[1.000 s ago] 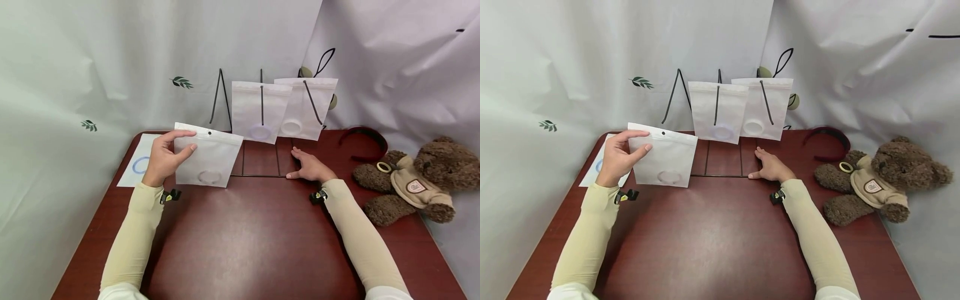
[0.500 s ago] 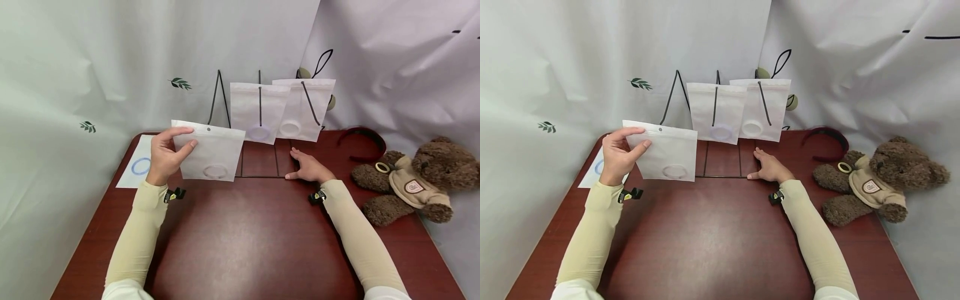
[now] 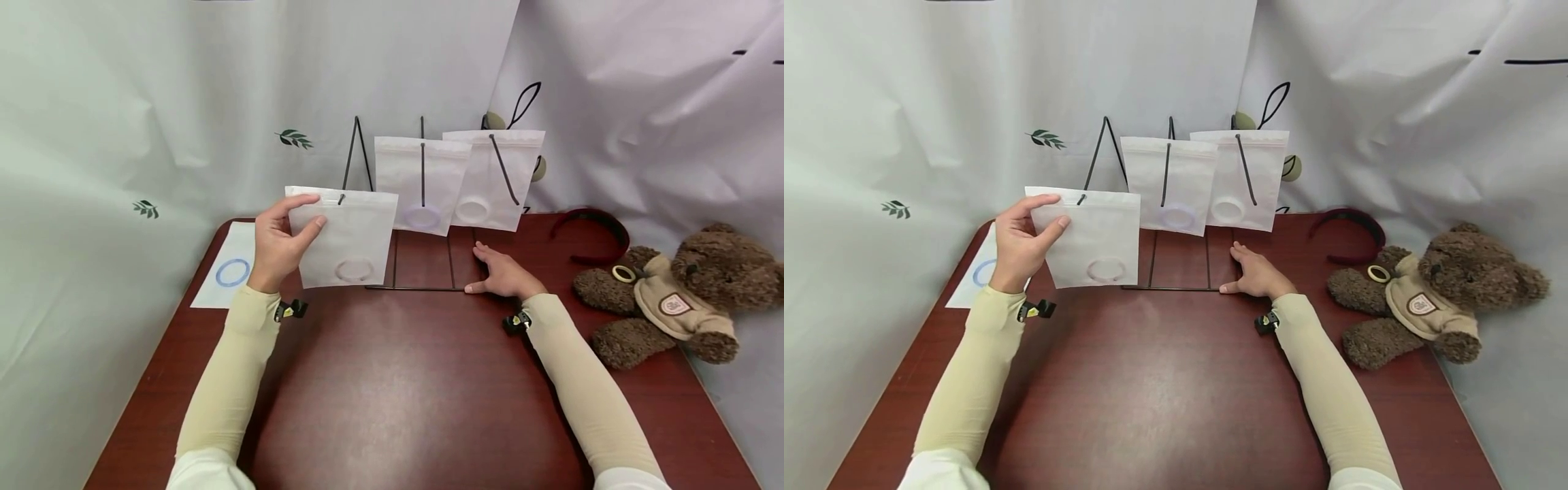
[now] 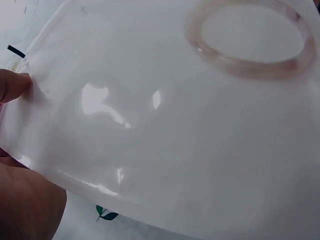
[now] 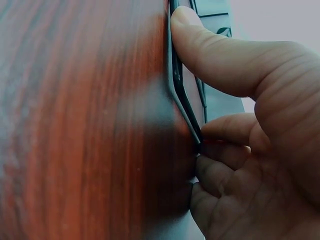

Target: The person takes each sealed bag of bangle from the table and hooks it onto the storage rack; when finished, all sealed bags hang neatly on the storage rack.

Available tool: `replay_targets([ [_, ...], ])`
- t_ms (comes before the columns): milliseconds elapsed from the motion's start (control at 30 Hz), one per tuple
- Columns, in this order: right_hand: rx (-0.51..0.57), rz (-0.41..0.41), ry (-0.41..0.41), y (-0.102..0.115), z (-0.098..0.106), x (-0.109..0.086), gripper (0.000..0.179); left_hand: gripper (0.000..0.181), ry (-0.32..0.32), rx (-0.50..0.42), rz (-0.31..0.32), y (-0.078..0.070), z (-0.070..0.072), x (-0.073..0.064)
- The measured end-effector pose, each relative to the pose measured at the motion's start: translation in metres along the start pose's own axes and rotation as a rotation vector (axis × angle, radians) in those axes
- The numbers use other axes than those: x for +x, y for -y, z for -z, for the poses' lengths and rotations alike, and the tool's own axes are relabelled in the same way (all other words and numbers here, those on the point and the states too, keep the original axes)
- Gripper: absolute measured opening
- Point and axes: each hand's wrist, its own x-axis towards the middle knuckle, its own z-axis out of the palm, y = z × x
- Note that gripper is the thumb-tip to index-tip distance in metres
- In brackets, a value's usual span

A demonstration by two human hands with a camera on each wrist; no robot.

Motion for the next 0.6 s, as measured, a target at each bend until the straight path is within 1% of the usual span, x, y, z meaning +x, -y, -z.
replay_targets([
  [67, 0.000, -0.001, 0.002, 0.000, 0.000, 0.000, 0.108, 0.033, -0.010, 0.005, 0.005, 0.001, -0.002, 0.003],
  [133, 0.002, -0.004, 0.004, 0.001, 0.001, 0.000, 0.108, 0.033, -0.016, 0.004, 0.011, 0.006, -0.003, 0.006],
  [367, 0.004, -0.011, 0.001, 0.001, 0.001, 0.000, 0.107, 0.034, -0.045, -0.003, 0.033, 0.035, -0.004, 0.024],
  [433, 0.010, -0.009, -0.002, 0.001, 0.000, 0.000, 0.107, 0.034, -0.049, -0.011, 0.036, 0.040, -0.004, 0.029],
  [500, 0.012, -0.006, -0.003, 0.001, -0.001, -0.001, 0.108, 0.034, -0.052, -0.024, 0.043, 0.042, -0.005, 0.033],
  [600, 0.028, -0.006, -0.004, 0.000, 0.000, -0.002, 0.108, 0.034, -0.059, -0.052, 0.054, 0.036, -0.010, 0.040],
])
